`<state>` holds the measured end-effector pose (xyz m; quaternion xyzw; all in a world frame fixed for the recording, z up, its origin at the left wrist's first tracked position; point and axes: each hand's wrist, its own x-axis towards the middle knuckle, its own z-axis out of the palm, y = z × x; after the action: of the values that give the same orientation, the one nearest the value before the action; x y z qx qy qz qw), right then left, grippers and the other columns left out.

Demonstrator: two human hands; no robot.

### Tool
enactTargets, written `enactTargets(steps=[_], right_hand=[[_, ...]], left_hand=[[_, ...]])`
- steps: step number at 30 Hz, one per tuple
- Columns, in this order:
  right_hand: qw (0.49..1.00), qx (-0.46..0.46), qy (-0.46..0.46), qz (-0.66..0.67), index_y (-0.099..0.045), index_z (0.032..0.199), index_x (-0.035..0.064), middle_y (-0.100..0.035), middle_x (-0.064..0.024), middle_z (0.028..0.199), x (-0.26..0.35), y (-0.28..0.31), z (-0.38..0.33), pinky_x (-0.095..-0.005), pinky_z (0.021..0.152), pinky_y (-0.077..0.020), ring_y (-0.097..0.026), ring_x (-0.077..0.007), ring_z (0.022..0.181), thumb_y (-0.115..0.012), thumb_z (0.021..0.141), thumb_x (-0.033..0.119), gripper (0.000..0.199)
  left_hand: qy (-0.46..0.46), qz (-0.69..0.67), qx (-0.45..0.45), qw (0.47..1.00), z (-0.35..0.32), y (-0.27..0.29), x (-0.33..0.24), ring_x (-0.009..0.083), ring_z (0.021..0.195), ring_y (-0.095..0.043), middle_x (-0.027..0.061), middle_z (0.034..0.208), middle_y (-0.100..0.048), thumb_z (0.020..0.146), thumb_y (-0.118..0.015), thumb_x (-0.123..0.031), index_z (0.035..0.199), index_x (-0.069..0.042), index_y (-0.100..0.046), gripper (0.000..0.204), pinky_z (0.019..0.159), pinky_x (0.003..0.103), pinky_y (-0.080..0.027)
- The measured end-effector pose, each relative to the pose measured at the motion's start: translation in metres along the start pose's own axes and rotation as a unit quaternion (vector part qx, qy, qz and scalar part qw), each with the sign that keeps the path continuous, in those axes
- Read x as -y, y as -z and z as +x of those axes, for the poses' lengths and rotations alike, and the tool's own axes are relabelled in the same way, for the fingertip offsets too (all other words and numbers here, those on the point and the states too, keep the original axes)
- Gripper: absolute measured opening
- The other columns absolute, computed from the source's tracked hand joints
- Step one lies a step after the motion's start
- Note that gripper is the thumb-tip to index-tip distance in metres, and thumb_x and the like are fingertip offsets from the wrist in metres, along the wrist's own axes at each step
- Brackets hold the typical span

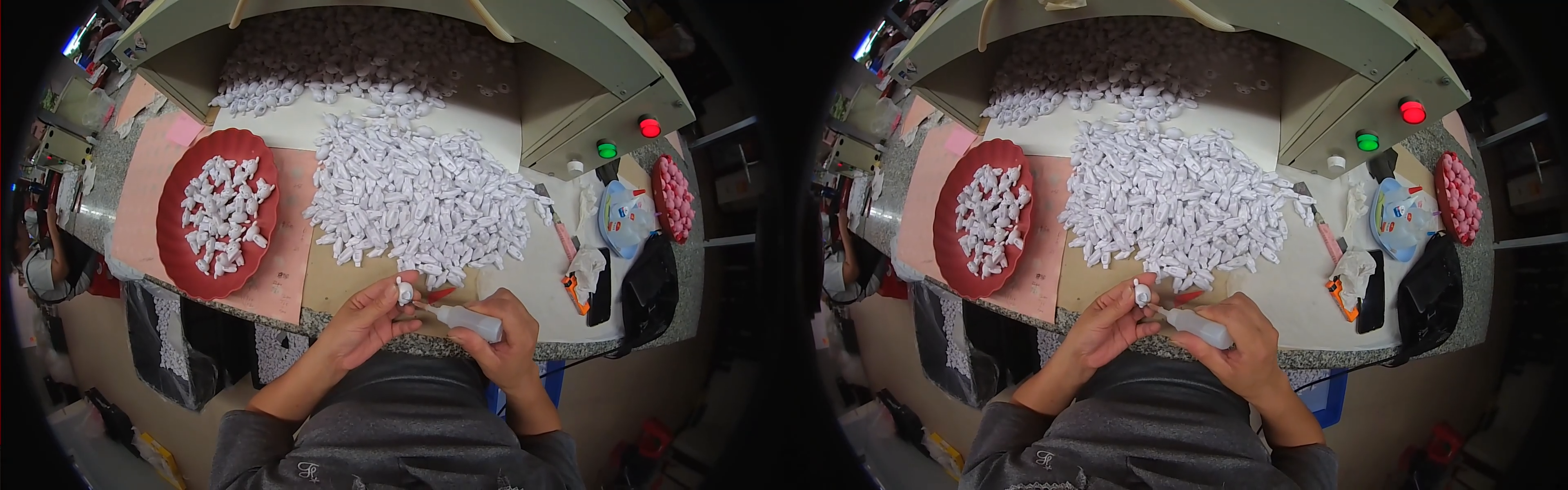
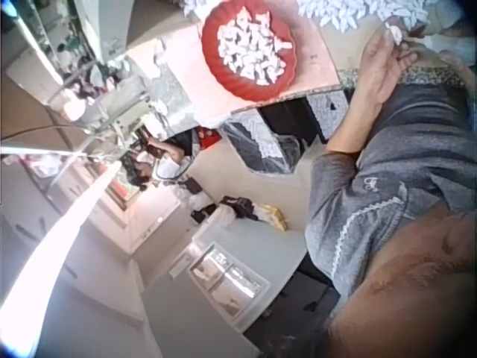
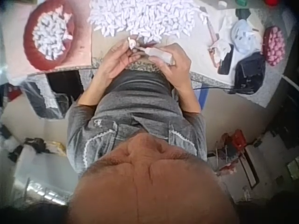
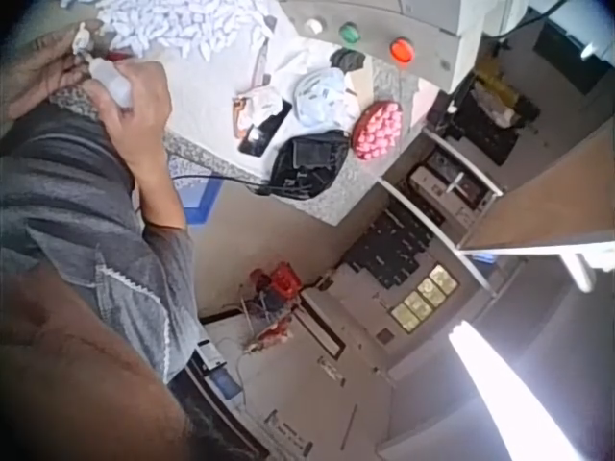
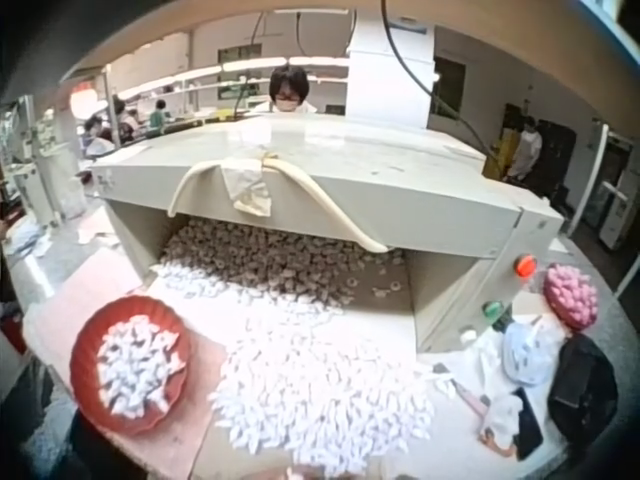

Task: The recorder is gluing and assembling small white components on a workbench in a production environment.

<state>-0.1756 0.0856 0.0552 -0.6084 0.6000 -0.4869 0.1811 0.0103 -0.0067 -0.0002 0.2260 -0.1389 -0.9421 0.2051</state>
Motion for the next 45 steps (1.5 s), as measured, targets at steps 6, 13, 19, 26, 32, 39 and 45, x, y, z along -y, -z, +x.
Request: enactTargets(steps=[6,13,19,26,32,39,45], right_hand=[[1.0,0.001,0.002,-0.019,-0.058,0.088,-0.0007,-0.059,-0.0109,0.074,0.0,0.001,0.0,-0.0279,0.054,-0.0411,-0.053,-0.0198,0.061,-0.077,0.066,0.011,0.032],[1.0,-0.004,0.003,-0.011,-0.058,0.089,-0.0009,-0.058,-0.0109,0.073,0.001,0.002,0.0,-0.0279,0.054,-0.0408,-0.053,-0.0197,0.06,-0.078,0.066,0.012,0.032],[1.0,-0.004,0.006,-0.019,-0.058,0.089,-0.0006,-0.057,-0.0107,0.072,0.0,0.002,-0.001,-0.0278,0.053,-0.0405,-0.053,-0.0196,0.06,-0.078,0.065,0.011,0.033],[0.998,-0.017,0.031,-0.045,-0.058,0.09,-0.0011,-0.057,-0.0107,0.073,0.0,0.001,-0.001,-0.0282,0.053,-0.0405,-0.052,-0.0201,0.06,-0.079,0.065,0.014,0.035],[0.997,-0.016,0.051,-0.047,-0.058,0.09,-0.0012,-0.058,-0.0108,0.075,0.0,-0.003,0.001,-0.0291,0.054,-0.0413,-0.052,-0.0208,0.061,-0.08,0.065,0.015,0.037],[1.0,0.007,0.014,-0.009,-0.058,0.091,0.0004,-0.061,-0.0119,0.079,-0.004,0.002,-0.003,-0.0305,0.055,-0.0449,-0.056,-0.0249,0.064,-0.081,0.063,0.013,0.039],[0.955,-0.107,-0.207,0.183,-0.051,0.092,0.0008,-0.06,-0.0075,0.081,-0.014,0.018,-0.014,-0.0244,0.066,-0.046,-0.056,-0.0134,0.066,-0.069,0.076,0.009,0.026]], left_hand=[[0.004,-0.001,-0.007,1.0,0.0,0.0,-0.001,0.0094,0.09,-0.055,0.0043,0.106,-0.058,0.095,-0.046,-0.02,0.128,-0.005,-0.046,0.037,0.086,0.034,-0.049],[0.002,0.007,-0.011,1.0,0.0,-0.001,0.0,0.0099,0.09,-0.055,0.0039,0.106,-0.058,0.095,-0.047,-0.022,0.126,-0.006,-0.047,0.036,0.086,0.035,-0.048],[-0.002,0.003,-0.009,1.0,0.0,0.0,0.0,0.0095,0.09,-0.055,0.0037,0.106,-0.058,0.095,-0.047,-0.023,0.126,-0.006,-0.047,0.036,0.086,0.035,-0.048],[0.004,0.008,0.001,1.0,0.001,0.0,0.0,0.0091,0.089,-0.055,0.0038,0.105,-0.058,0.095,-0.045,-0.024,0.126,-0.006,-0.047,0.036,0.086,0.034,-0.048],[0.011,0.01,0.0,1.0,0.0,-0.001,-0.001,0.0091,0.087,-0.056,0.0045,0.104,-0.058,0.096,-0.043,-0.026,0.126,-0.005,-0.047,0.037,0.084,0.034,-0.049],[0.029,-0.009,0.013,0.999,-0.001,-0.003,-0.003,0.0095,0.088,-0.056,0.0057,0.107,-0.059,0.096,-0.044,-0.026,0.126,-0.004,-0.046,0.038,0.083,0.035,-0.049],[0.042,-0.046,0.007,0.998,-0.003,0.003,-0.005,0.011,0.086,-0.058,0.0061,0.109,-0.059,0.095,-0.046,-0.028,0.125,-0.005,-0.047,0.037,0.085,0.035,-0.049]])
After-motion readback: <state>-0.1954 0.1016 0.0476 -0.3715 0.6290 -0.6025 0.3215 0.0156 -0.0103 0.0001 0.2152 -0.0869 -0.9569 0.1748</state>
